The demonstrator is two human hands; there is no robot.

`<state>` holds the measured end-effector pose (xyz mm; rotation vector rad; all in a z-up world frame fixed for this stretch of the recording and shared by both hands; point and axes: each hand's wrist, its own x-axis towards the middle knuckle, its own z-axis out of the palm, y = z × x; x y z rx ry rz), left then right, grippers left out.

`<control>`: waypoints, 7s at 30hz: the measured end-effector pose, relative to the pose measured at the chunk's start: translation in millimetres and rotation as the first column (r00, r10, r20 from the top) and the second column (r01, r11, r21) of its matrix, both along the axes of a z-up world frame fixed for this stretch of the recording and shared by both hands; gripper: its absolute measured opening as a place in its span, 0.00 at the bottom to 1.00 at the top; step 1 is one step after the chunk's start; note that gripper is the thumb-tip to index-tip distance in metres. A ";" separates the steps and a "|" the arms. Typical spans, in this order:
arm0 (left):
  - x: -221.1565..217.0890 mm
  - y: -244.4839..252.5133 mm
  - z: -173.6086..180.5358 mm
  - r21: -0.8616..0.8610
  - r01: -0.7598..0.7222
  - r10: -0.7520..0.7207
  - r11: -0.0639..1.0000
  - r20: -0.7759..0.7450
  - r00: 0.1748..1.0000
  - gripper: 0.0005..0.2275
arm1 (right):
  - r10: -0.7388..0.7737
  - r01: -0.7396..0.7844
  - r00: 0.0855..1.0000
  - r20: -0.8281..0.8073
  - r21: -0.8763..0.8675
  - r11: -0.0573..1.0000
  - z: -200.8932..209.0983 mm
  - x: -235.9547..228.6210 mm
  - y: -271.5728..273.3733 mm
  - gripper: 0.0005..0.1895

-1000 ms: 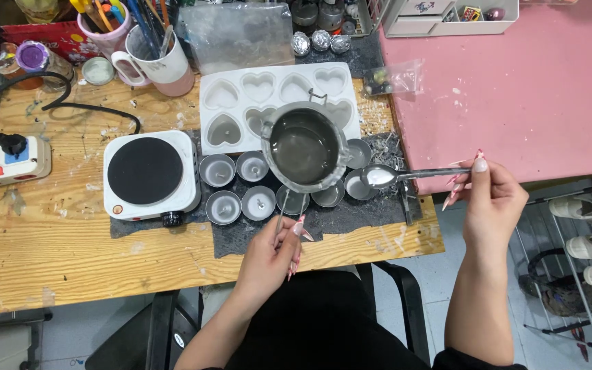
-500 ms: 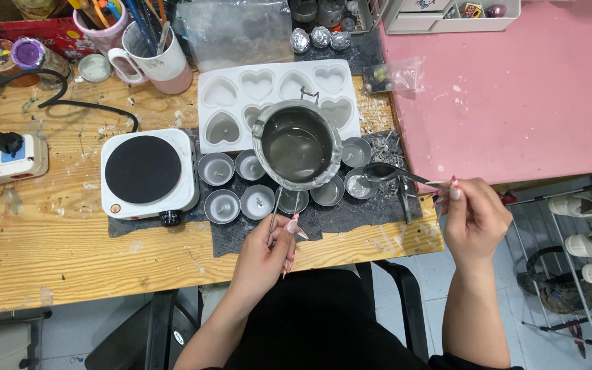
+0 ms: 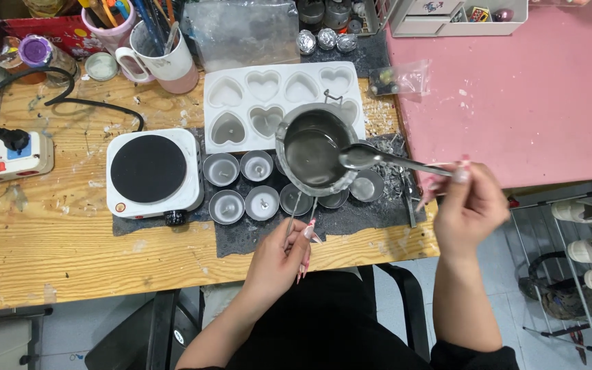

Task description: Pouring melted wax into small metal containers to make candles.

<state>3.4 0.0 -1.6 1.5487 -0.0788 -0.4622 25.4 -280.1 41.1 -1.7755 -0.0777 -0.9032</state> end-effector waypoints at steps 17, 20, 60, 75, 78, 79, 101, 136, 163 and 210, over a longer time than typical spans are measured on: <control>0.5 -1.3 13.1 0.081 0.069 -0.072 0.994 0.030 0.997 0.09 | 0.127 -0.006 0.948 -0.293 0.383 0.924 -22.8 30.9 -17.5 0.11; 0.1 3.5 8.5 0.063 0.047 -0.048 0.997 0.018 0.999 0.08 | 0.125 -0.015 0.960 -0.252 0.399 0.917 -19.3 26.2 -29.9 0.11; 63.9 -5.3 13.3 -0.057 -0.120 0.123 0.991 0.058 0.991 0.07 | 0.256 -0.271 0.948 -0.188 -0.058 0.961 18.5 120.3 37.5 0.08; 81.3 3.0 -2.9 -0.114 -0.152 0.162 0.982 0.081 0.984 0.07 | 0.407 -0.226 0.854 -0.326 0.471 0.852 -12.0 169.6 20.8 0.13; 87.7 3.7 9.2 -0.090 -0.171 0.174 0.981 0.028 0.984 0.08 | 0.402 -0.232 0.870 -0.285 0.483 0.844 -14.7 179.5 11.6 0.13; 89.5 4.5 10.4 -0.090 -0.171 0.174 0.981 0.028 0.984 0.08 | 0.402 -0.232 0.870 -0.285 0.482 0.845 -12.2 181.9 9.8 0.13; 104.5 24.2 -9.5 -0.015 -0.383 0.383 0.924 0.094 0.919 0.08 | 0.214 -0.204 0.945 -0.246 0.065 0.977 -13.3 203.0 27.8 0.10; 98.1 20.4 1.7 0.015 -0.351 0.348 0.936 0.102 0.932 0.08 | 0.536 -0.361 0.722 -0.438 0.422 0.831 -8.7 201.7 77.3 0.13; 100.8 25.1 -2.5 0.034 -0.428 0.420 0.903 0.142 0.896 0.08 | 0.186 -0.223 0.964 -0.192 -0.196 0.955 -0.9 192.3 36.8 0.09; 125.2 -31.8 15.3 0.209 -0.333 0.286 0.920 0.224 0.932 0.09 | 0.246 -0.151 0.929 -0.277 0.322 0.935 -20.2 221.6 -56.9 0.13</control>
